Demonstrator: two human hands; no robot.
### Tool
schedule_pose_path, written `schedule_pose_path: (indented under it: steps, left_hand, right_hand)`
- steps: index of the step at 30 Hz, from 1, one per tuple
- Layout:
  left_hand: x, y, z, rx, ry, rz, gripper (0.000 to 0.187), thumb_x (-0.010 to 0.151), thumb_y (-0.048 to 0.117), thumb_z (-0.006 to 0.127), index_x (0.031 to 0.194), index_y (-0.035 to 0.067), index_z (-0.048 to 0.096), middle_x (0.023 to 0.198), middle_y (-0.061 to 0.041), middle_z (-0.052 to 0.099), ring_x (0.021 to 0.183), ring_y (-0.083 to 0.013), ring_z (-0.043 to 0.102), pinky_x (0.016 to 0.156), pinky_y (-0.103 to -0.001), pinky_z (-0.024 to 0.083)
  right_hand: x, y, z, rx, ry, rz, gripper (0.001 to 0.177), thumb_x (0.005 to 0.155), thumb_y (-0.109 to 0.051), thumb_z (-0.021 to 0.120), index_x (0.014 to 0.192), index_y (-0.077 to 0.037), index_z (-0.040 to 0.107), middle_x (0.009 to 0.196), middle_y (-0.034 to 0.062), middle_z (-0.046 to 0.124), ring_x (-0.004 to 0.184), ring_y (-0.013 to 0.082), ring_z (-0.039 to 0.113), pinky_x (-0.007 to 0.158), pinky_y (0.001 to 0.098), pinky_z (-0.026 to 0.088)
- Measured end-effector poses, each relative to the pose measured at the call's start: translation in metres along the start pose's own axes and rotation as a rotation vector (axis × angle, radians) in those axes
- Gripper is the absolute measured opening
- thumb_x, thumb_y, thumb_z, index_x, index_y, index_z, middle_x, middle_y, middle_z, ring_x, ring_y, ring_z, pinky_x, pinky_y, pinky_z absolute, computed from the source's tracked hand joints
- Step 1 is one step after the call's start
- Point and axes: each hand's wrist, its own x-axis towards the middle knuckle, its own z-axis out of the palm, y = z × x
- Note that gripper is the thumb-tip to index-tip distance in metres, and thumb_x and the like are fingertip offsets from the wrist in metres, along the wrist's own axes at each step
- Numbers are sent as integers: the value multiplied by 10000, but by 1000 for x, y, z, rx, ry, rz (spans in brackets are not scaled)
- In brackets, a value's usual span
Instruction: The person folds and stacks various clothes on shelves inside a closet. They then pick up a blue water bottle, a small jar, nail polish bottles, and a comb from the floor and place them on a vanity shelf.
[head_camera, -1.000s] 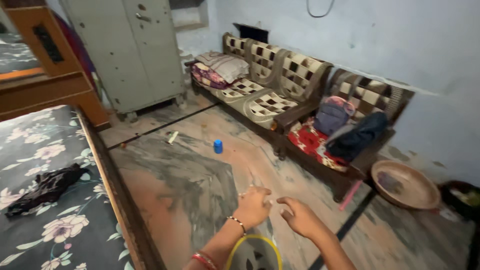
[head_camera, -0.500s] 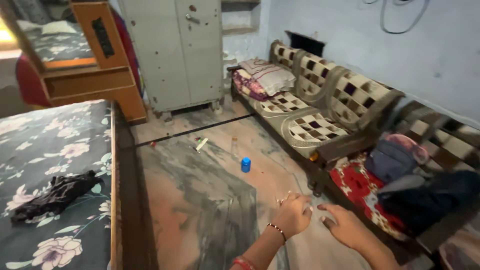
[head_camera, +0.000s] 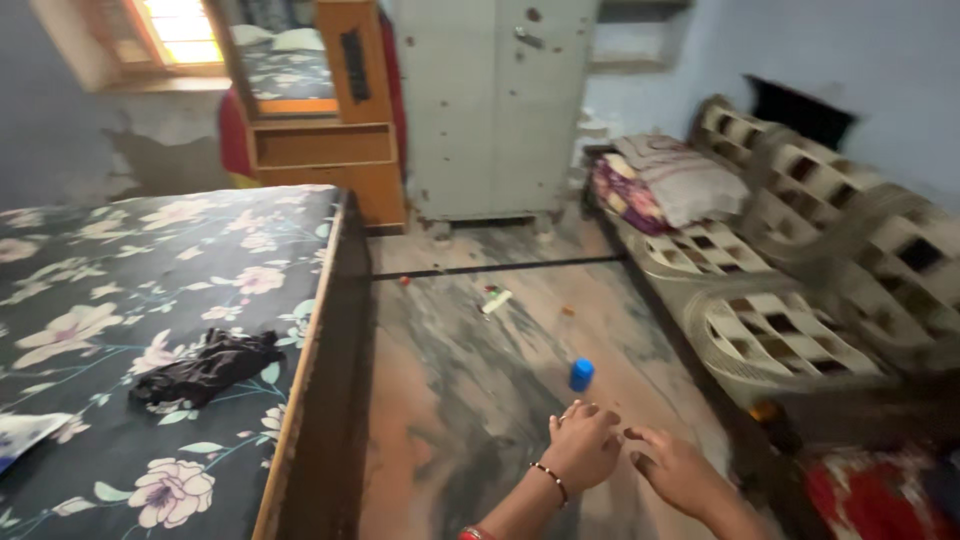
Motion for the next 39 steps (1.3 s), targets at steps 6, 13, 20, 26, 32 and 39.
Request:
schedule_pose_path:
  steps: [6, 13, 20, 26, 32, 39]
  left_hand:
    - [76, -76, -62, 142, 131, -148, 416, 906, 290, 671, 1270, 99, 606, 1426, -179, 529, 1444, -432, 361, 1101, -723, 274]
    - [93, -133, -172, 169, 268, -391, 369, 926, 305, 629, 1269, 171, 638, 1357, -134, 578, 1415, -415, 394, 1112, -705, 283]
    - [92, -195, -236, 172, 325, -591, 286, 922, 311, 651, 1166, 171, 697, 1275, -131, 617, 1339, -390, 460, 1096, -664, 333]
    - [120, -252, -284, 205, 423, -491, 284, 896, 205, 601, 1156, 142, 696, 1225, -110, 642, 1265, -343, 515, 1026, -659, 372]
    - [112, -311, -341, 219, 476, -568, 338, 857, 208, 610, 1177, 120, 675, 1241, -106, 638, 1251, -343, 523, 1028, -651, 368]
    - [74, -393, -358, 242, 657, -655, 335, 857, 234, 601, 1168, 140, 685, 1234, -128, 640, 1217, -358, 546, 995, -604, 404]
  right_hand:
    - [167, -14, 34, 106, -141, -13, 387, 877, -242, 668, 1246, -124, 678, 1192, 141, 747, 1139, 307, 708, 966, 393, 556]
    - [314, -84, 90, 209, -290, -275, 406, 876, -235, 664, 1268, -134, 677, 1231, 123, 723, 1131, 301, 694, 967, 387, 538]
    - [387, -155, 161, 226, -422, -477, 370, 849, -190, 691, 1190, -46, 665, 1182, 188, 708, 1152, 362, 654, 965, 415, 520]
    - [449, -210, 171, 143, -503, -487, 307, 813, -106, 651, 1111, -32, 646, 1138, 209, 701, 1143, 399, 624, 941, 440, 514]
    - [507, -273, 219, 160, -569, -565, 274, 826, -81, 629, 1095, -28, 641, 1123, 206, 716, 1113, 399, 645, 907, 428, 536]
    - [530, -328, 290, 296, -731, -619, 421, 841, -75, 589, 1256, -105, 651, 1179, 192, 746, 1136, 367, 683, 892, 404, 563]
